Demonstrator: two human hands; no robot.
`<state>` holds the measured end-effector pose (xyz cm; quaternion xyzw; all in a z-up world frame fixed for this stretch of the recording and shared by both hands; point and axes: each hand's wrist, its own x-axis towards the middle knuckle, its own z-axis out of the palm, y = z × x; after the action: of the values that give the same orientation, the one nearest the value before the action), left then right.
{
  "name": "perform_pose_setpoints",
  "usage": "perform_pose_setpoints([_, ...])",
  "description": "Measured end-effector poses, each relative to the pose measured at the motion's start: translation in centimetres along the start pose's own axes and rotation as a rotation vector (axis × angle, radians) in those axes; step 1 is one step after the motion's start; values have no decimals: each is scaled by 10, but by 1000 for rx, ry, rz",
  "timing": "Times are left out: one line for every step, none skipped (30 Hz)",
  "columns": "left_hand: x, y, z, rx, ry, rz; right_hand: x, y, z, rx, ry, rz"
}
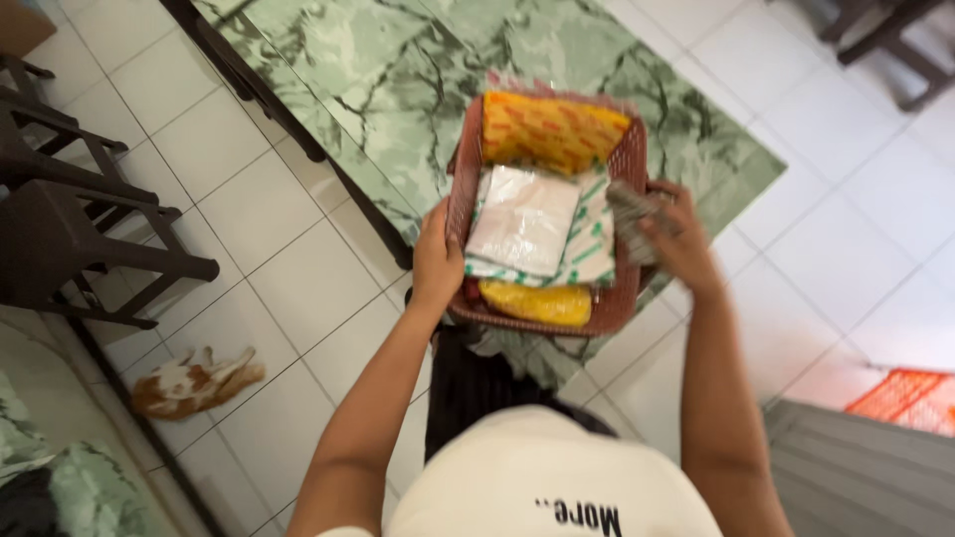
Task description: The person carries a basket to a table and wipes the blades and internal components of a disassembled floor fan using a cloth.
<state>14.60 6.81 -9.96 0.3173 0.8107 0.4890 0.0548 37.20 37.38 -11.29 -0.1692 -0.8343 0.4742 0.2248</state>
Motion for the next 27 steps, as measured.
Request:
perform_pose_setpoints([0, -1, 1, -10, -13, -6, -6, 4, -16, 263, 30, 115])
perform_pose_setpoints([3, -2, 0, -21, -19, -5, -5, 5, -25, 525, 63, 217])
perform_pose_setpoints([2, -2, -1, -19, -34, -12, -12, 3, -26, 562, 159, 296])
perform_pose_setpoints([2, -1, -2, -21, -44, -18, -18, -2, -30, 594, 254, 372])
perform_pose_setpoints([4, 0, -2, -23, -55, -24, -24, -8, -27, 626, 349, 448])
perform_pose_setpoints([4, 0, -1, -16, -53, -18, -33, -11, -14, 450, 333, 393])
perform_pose_setpoints([5, -1, 0, -8, -50, -12, -41, -12, 8, 274, 313, 338])
perform_pose_setpoints([5, -3, -1, 1, -45, -8, -49, -9, 30, 100, 287, 282])
perform_pose_setpoints([3, -5, -2, 1, -51, -10, -61, -3, 45, -74, 257, 226])
perform_pose_setpoints([3, -6, -2, -1, -54, -7, -71, 7, 56, 16, 341, 218])
perform_pose_setpoints([4, -7, -1, -2, -57, -3, -81, 20, 68, 107, 425, 209])
perform_pose_setpoints([4, -9, -1, 18, -55, 4, -96, 33, 76, 143, 367, 390])
perform_pose_setpoints([3, -11, -1, 37, -52, 11, -111, 45, 76, 180, 308, 571])
perform_pose_setpoints([4, -12, 1, 54, -46, 22, -120, 57, 65, 215, 250, 745])
perform_pose_setpoints([5, -12, 3, 49, -54, 31, -125, 64, 48, 118, 112, 662])
perform_pose_setpoints([5, -13, 1, 47, -63, 35, -127, 63, 31, 23, -27, 580])
perform_pose_setpoints([5, -13, 0, 44, -72, 39, -125, 54, 20, -71, -164, 495])
perform_pose_setpoints([4, -13, 0, 46, -74, 35, -120, 41, 14, -86, -15, 512])
perform_pose_setpoints([3, -14, 1, 48, -77, 32, -112, 24, 8, -102, 134, 526])
perform_pose_setpoints([4, -13, 1, 50, -76, 31, -100, 5, 8, 141, 259, 482])
perform_pose_setpoints([4, -11, 0, 45, -79, 30, -87, -12, 11, 384, 382, 432])
perform_pose_setpoints([5, -10, -1, 42, -80, 32, -77, -27, 17, 629, 501, 372])
perform_pose_setpoints([5, -9, -1, 38, -82, 34, -71, -39, 28, 326, 461, 262])
perform_pose_setpoints([5, -9, -1, 37, -78, 24, -64, -48, 44, 25, 415, 149])
perform_pose_setpoints([4, -10, 0, 36, -74, 14, -61, -55, 54, -274, 363, 35])
perform_pose_setpoints([5, -11, 1, 34, -69, 3, -64, -63, 57, -276, 367, 42])
perform_pose_setpoints([4, -14, 2, 42, -56, 28, -73, -71, 58, -277, 372, 50])
